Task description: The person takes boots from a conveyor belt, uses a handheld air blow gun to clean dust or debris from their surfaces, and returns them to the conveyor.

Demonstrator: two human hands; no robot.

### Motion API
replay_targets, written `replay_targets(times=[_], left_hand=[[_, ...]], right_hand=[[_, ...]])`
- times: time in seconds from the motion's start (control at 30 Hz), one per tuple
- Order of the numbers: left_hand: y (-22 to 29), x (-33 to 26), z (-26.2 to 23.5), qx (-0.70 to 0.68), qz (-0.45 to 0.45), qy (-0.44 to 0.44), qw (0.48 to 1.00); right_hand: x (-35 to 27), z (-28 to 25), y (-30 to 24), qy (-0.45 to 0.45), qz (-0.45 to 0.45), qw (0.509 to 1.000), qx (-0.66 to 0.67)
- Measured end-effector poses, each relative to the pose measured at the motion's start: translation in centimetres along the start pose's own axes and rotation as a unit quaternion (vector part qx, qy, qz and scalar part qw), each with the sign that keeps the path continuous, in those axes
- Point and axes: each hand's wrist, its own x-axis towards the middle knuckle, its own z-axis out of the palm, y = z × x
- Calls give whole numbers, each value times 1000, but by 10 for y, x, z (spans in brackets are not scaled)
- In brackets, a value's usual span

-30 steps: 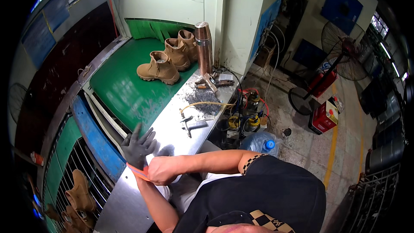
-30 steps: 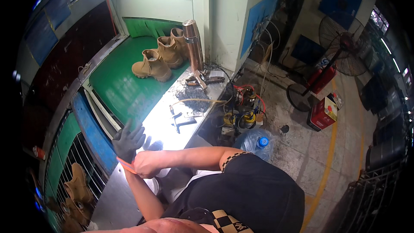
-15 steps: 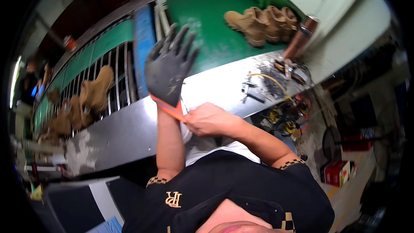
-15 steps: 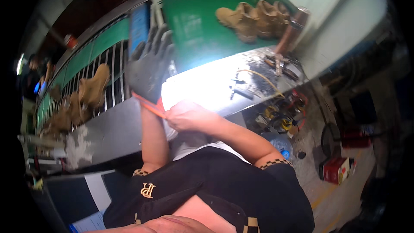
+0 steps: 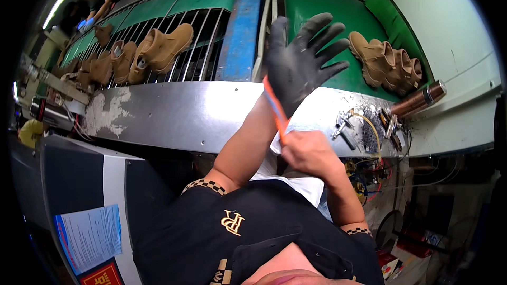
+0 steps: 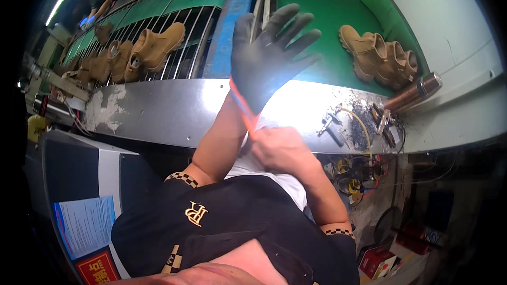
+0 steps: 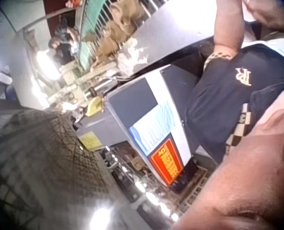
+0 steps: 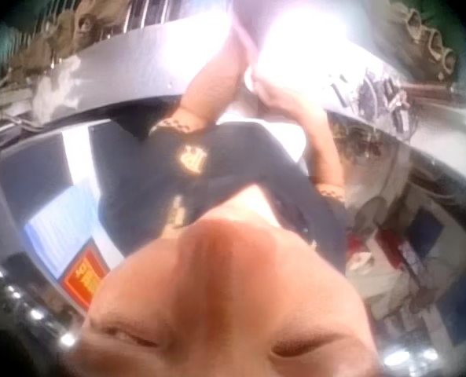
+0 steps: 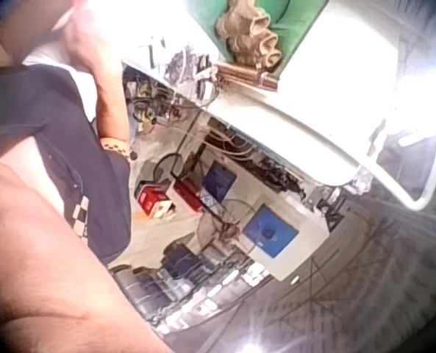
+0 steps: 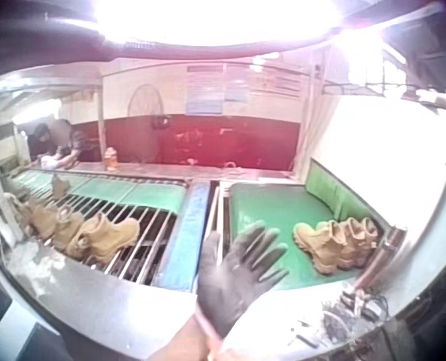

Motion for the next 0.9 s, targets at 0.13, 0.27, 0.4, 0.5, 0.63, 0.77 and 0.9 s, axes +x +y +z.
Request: replay_targets(times=[0.13,0.27,0.4,0.5,0.63,0.77,0.9], left_hand=[[-2,42,-70,552,283,77,780],[-20,53,-41,737,87,252,621],[-6,49,-48,811,-32,242,532],[2,44,-58,797,-48,268,539],[-7,36,-80,854,30,291,431],[-9,22,-90,887,68,266,372],[3,29,-102,836,-28,277,473]], right_hand=[[9,1,15,278,69,956,64],[38,2,27,399,91,897,164],[44,10,51,349,153,872,307],[50,16,49,376,106,915,105],[62,22,51,414,120,902,-24],[81,9,75,390,85,913,-80],[88,-4,70,323,97,941,15]])
